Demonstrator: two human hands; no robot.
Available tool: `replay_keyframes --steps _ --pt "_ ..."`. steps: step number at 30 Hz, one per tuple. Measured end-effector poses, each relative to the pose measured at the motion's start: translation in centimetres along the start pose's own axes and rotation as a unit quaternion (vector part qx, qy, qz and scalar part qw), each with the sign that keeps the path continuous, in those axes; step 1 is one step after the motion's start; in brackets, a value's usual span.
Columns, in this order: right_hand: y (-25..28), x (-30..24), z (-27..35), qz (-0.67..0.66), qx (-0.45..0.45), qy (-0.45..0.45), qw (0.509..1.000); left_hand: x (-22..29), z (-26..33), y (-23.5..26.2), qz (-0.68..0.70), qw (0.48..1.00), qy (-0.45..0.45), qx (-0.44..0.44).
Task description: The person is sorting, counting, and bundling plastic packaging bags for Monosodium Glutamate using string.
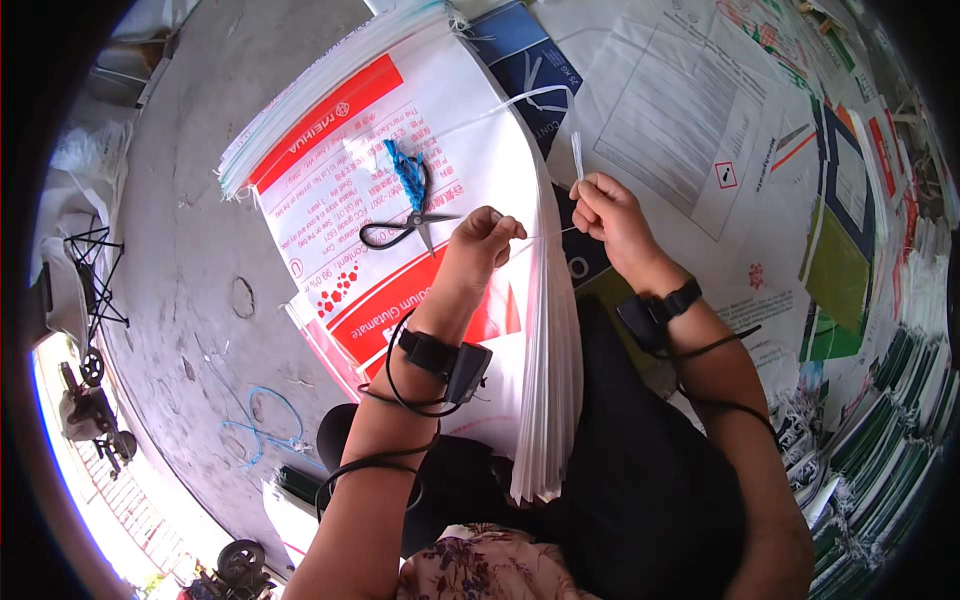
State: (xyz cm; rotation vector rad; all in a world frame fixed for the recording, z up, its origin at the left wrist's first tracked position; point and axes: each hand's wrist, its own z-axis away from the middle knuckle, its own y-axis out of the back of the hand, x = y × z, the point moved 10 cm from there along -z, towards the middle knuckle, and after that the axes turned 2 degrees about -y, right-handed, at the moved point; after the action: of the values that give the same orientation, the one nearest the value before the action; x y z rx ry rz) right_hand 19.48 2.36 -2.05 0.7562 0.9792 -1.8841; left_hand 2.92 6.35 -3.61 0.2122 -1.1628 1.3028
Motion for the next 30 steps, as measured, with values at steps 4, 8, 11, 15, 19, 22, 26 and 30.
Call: replay_keyframes --steps 4,8,11,15,19,22,26,30 --pt "-1.2 -2.6 -0.9 0.097 -0.011 0.073 0.993 1.4 0.7 1.5 -0.005 1.000 -0.016 0.020" --pt "-3.6 -0.5 -0.3 0.280 -0.084 0.055 0.955 3.2 -0.6 0.2 -0.181 0.979 -0.079 0.058" --pt "-6.2 -0.6 -0.1 0.303 -0.140 0.114 0.936 5.1 -1.5 -1.4 -0.254 0.947 -0.190 0.050" --pt "-4.3 -2.0 -0.2 0.301 -0.068 0.054 0.950 4.4 -0.8 -1.4 -0.234 0.958 -0.117 0.120" --pt "-3.9 -3.3 -0.5 0.284 -0.039 0.111 0.951 2.7 -0.3 -3.8 -0.313 0.946 -0.082 0.022" --pt "-3.8 -4.2 -0.5 0.264 0.001 0.131 0.956 1.3 -0.6 -2.7 -0.185 0.981 0.024 0.043" --pt "-3.3 -5.8 -0.9 0.140 0.017 0.097 0.985 1.5 -1.1 -2.7 -0.170 0.984 0.033 0.036" --pt "-6.7 -6.5 -2.8 0.245 -0.035 0.148 0.958 2.3 -1.7 -5.0 -0.417 0.904 0.035 -0.082"
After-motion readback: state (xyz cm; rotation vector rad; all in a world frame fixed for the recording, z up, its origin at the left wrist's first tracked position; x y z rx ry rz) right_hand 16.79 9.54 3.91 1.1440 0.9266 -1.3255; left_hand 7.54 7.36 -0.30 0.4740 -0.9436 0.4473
